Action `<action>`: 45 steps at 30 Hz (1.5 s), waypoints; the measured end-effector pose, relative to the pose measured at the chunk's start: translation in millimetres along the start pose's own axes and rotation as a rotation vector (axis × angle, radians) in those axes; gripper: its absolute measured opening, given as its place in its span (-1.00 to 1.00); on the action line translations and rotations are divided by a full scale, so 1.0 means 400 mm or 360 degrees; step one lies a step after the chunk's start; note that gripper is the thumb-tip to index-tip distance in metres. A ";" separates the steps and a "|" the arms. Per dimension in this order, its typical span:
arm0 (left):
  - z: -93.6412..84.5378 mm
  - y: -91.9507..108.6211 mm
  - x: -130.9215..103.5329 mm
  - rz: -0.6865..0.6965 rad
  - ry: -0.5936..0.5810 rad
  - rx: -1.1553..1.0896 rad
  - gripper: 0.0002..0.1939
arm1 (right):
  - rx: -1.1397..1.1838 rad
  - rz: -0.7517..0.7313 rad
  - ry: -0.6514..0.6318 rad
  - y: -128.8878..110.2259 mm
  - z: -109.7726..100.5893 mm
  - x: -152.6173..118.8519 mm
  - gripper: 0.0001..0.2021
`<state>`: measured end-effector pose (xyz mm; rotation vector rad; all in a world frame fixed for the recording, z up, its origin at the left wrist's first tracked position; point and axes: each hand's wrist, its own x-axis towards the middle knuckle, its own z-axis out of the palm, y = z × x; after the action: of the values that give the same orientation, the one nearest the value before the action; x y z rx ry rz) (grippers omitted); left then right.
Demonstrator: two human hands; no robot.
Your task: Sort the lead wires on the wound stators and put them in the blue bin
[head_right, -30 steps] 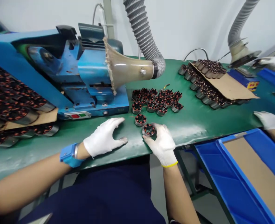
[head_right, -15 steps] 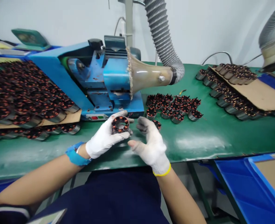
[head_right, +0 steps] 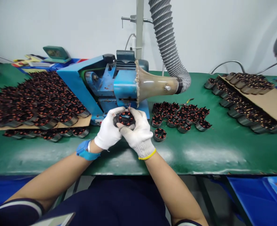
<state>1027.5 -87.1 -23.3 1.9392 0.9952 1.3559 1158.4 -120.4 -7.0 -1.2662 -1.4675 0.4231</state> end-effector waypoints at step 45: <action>-0.040 0.056 -0.026 -0.0220 -0.0345 -0.0184 -0.30 | -0.0107 -0.0689 -0.0153 0.020 -0.046 -0.036 -0.08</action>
<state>1015.7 -107.7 -5.9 1.8490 0.9073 1.0770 1175.7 -136.6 -14.4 -0.9515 -1.7957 0.1471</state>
